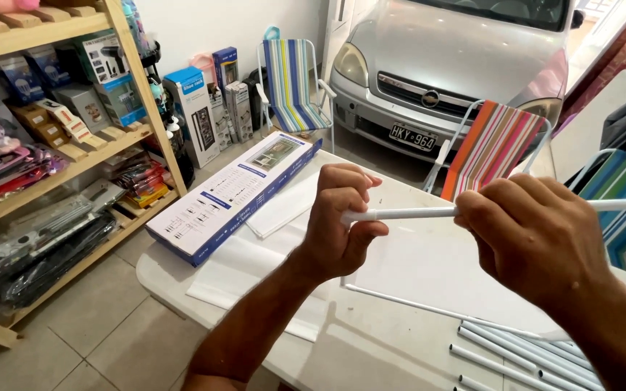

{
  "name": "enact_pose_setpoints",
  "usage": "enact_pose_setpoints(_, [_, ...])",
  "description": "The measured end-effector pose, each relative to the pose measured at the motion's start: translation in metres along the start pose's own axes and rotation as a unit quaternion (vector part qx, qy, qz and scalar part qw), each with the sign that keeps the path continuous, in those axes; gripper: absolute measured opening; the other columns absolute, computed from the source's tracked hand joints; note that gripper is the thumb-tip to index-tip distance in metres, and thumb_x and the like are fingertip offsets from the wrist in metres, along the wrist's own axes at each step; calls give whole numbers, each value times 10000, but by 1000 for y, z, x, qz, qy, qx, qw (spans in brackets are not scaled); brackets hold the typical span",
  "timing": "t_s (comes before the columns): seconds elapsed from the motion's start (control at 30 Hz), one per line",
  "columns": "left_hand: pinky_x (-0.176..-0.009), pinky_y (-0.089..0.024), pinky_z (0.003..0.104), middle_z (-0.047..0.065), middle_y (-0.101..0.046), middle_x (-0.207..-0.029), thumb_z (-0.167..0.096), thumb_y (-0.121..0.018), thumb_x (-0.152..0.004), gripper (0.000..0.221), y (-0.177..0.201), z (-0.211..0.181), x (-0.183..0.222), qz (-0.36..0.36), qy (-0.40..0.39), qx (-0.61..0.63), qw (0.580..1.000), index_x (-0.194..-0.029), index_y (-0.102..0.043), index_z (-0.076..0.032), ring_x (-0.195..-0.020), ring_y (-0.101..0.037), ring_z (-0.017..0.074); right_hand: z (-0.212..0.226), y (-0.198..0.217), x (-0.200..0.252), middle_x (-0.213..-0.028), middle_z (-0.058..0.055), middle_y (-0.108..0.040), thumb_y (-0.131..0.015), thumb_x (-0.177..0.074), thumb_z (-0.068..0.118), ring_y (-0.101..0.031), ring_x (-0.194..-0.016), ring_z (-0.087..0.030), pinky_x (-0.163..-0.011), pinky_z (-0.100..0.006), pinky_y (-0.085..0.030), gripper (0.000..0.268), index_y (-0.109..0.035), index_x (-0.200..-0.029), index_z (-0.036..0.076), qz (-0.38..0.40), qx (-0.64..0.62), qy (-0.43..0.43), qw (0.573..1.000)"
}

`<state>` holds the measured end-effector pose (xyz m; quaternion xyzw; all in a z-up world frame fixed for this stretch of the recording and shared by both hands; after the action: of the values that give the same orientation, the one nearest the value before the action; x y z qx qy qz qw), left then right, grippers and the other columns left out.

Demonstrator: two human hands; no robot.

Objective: Assembling a multi-tier fabric and metal shelving unit by connecting poles and joints.

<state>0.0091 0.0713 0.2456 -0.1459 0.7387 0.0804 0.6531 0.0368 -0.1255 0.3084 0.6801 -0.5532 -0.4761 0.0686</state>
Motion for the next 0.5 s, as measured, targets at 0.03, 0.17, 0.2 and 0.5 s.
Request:
enact_pose_setpoints(0.03, [-890, -586, 403, 83, -466, -1016, -431, -494, -1088, 310, 0, 0, -2, -8, -7, -4, 1000, -1079, -394, -138, -1003, -520, 266, 0, 0, -2, -768, -21, -613, -698, -1040, 123, -582, -631, -222, -525, -380, -473, 119, -630, -957, 176, -10, 5, -6, 1000])
enact_pose_setpoints(0.17, [-904, -576, 411, 91, -466, -1025, -426, -499, -1083, 314, -2, 3, -1, 5, 4, 9, 1000, -1076, -386, -134, -1011, -515, 272, -12, -14, 0, -691, 50, -683, -677, -978, 217, -599, -483, -202, -384, -397, -443, 116, -668, -864, 201, 81, -40, -80, 993])
enact_pose_setpoints(0.2, [-903, -573, 415, 91, -465, -1029, -427, -495, -1085, 311, -1, 3, 0, 6, 7, 3, 1000, -1080, -385, -136, -1013, -514, 278, -11, -12, -1, -710, 38, -668, -672, -1005, 249, -596, -512, -196, -401, -378, -440, 154, -641, -864, 197, 63, -39, -59, 996])
enact_pose_setpoints(0.5, [-883, -561, 395, 95, -476, -1016, -431, -512, -1073, 322, -5, 11, 2, -1, 16, 1, 1000, -1058, -409, -126, -994, -523, 269, -23, -30, -8, -508, 66, -553, -493, -1047, 500, -508, -406, -178, -412, -370, -400, 447, -601, -731, 204, 147, -58, -126, 979])
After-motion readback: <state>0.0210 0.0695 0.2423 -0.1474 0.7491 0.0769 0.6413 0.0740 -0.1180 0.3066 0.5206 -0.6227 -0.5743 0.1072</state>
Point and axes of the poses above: each hand's wrist, its own x-axis away from the middle knuckle, its own y-axis out of the back of the hand, z = x × y, the point moved 5 cm from there along -x, towards the middle knuckle
